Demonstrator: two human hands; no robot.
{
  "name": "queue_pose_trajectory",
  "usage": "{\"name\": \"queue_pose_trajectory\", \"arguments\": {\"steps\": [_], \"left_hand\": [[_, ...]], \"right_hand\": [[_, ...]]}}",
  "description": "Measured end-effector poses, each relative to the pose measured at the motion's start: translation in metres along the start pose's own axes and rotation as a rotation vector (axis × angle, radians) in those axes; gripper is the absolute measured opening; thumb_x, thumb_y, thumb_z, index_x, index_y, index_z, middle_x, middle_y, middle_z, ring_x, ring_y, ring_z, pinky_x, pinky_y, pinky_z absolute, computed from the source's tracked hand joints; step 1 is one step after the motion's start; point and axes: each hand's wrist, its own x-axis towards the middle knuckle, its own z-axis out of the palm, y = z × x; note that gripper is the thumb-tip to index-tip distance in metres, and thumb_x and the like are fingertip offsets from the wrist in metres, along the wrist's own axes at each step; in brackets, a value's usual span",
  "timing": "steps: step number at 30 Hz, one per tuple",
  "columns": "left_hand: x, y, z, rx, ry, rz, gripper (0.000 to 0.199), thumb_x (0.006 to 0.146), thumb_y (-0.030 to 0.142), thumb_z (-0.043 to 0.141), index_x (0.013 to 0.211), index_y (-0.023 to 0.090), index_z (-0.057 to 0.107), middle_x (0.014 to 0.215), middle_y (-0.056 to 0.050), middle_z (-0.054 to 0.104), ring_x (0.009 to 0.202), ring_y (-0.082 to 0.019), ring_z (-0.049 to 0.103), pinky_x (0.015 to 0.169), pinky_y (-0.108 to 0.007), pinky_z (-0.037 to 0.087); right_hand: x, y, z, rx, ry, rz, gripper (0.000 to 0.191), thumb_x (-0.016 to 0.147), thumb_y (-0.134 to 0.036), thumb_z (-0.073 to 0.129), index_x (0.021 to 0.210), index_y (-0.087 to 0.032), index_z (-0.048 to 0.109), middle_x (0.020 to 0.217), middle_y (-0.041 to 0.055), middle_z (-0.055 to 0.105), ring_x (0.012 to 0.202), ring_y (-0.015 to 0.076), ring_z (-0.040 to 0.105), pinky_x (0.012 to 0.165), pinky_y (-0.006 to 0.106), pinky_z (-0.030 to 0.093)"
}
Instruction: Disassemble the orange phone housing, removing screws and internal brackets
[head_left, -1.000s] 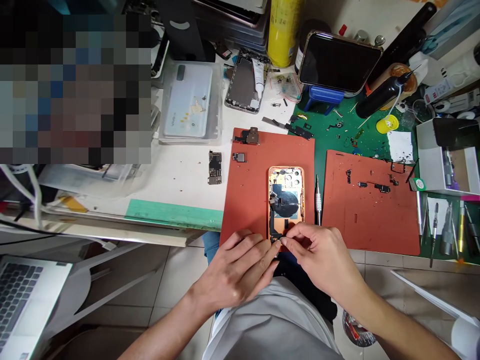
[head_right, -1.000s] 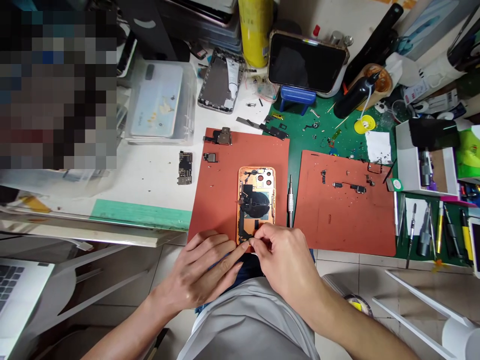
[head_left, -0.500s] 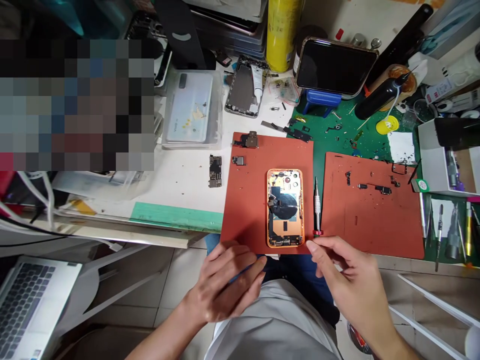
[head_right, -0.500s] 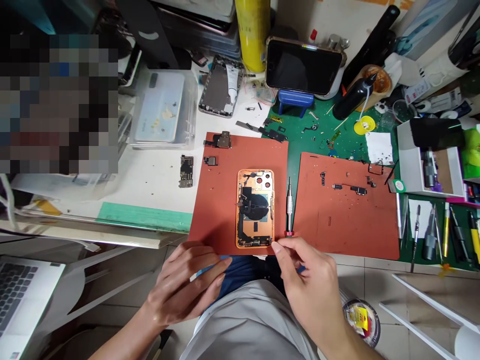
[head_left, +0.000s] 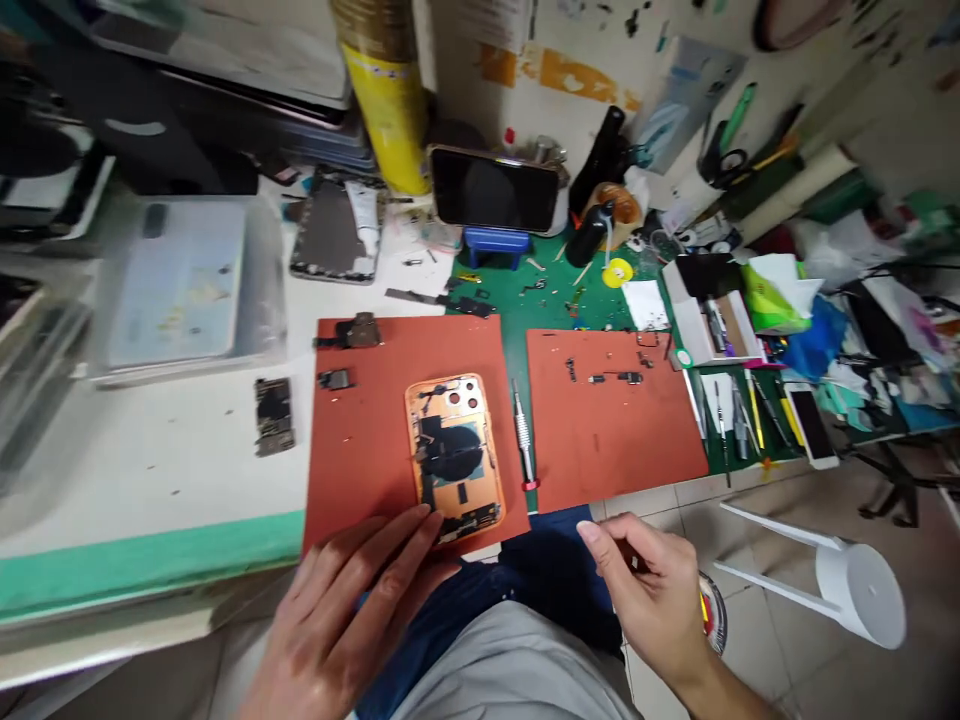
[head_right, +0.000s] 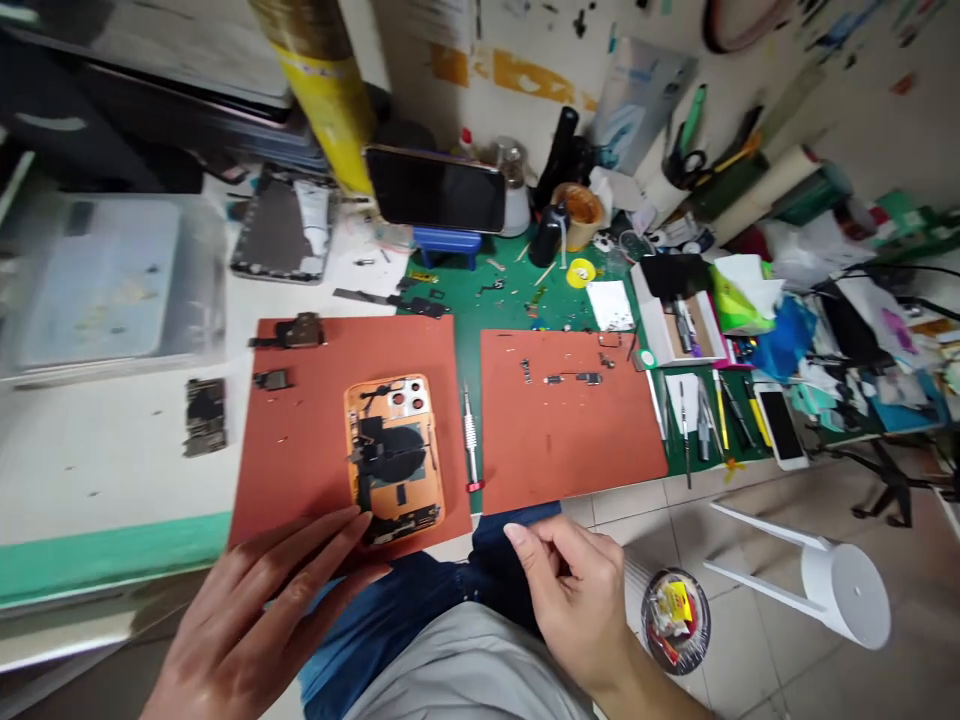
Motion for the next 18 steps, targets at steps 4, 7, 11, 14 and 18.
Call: {"name": "queue_pose_trajectory", "arguments": {"steps": [4, 7, 11, 14, 18], "left_hand": [[0.003, -0.009, 0.002, 0.053, -0.001, -0.005, 0.069, 0.097, 0.013, 0.078, 0.162, 0.021, 0.053, 0.118, -0.014, 0.079, 0.096, -0.03, 0.076, 0.092, -0.045, 0.054], [0.004, -0.014, 0.007, 0.085, -0.006, 0.002, 0.073, 0.098, 0.015, 0.077, 0.165, 0.021, 0.049, 0.115, -0.015, 0.078, 0.093, -0.031, 0.075, 0.091, -0.046, 0.054], [0.005, -0.013, 0.013, 0.143, 0.001, -0.022, 0.075, 0.098, 0.014, 0.077, 0.166, 0.024, 0.047, 0.114, -0.014, 0.077, 0.094, -0.03, 0.074, 0.09, -0.044, 0.055], [0.004, -0.01, 0.012, 0.154, 0.005, -0.06, 0.075, 0.099, 0.017, 0.076, 0.167, 0.031, 0.046, 0.113, -0.01, 0.077, 0.092, -0.028, 0.075, 0.089, -0.043, 0.057], [0.001, -0.013, 0.006, 0.065, 0.056, -0.114, 0.07, 0.097, 0.019, 0.077, 0.161, 0.036, 0.054, 0.111, -0.005, 0.079, 0.085, -0.027, 0.075, 0.088, -0.044, 0.06]], "right_hand": [[0.004, 0.015, -0.015, -0.004, 0.089, 0.032, 0.024, 0.105, -0.033, 0.064, 0.088, -0.02, 0.076, 0.064, -0.0023, 0.062, 0.053, 0.0112, 0.053, 0.051, 0.023, 0.044], [0.007, 0.025, -0.024, -0.009, 0.12, 0.056, 0.034, 0.106, -0.035, 0.064, 0.076, -0.021, 0.07, 0.058, -0.0042, 0.055, 0.05, 0.0102, 0.047, 0.05, 0.024, 0.04], [0.013, 0.034, -0.026, -0.017, 0.149, 0.059, 0.024, 0.105, -0.036, 0.065, 0.089, -0.021, 0.074, 0.067, -0.0025, 0.064, 0.053, 0.0104, 0.05, 0.053, 0.024, 0.043], [0.015, 0.039, -0.027, -0.022, 0.16, 0.04, 0.026, 0.105, -0.036, 0.066, 0.086, -0.021, 0.074, 0.065, -0.0026, 0.064, 0.054, 0.011, 0.052, 0.054, 0.024, 0.044], [0.016, 0.049, -0.035, -0.054, 0.217, 0.048, 0.024, 0.105, -0.037, 0.066, 0.091, -0.021, 0.077, 0.071, -0.0004, 0.071, 0.057, 0.0123, 0.059, 0.058, 0.024, 0.048]]}}
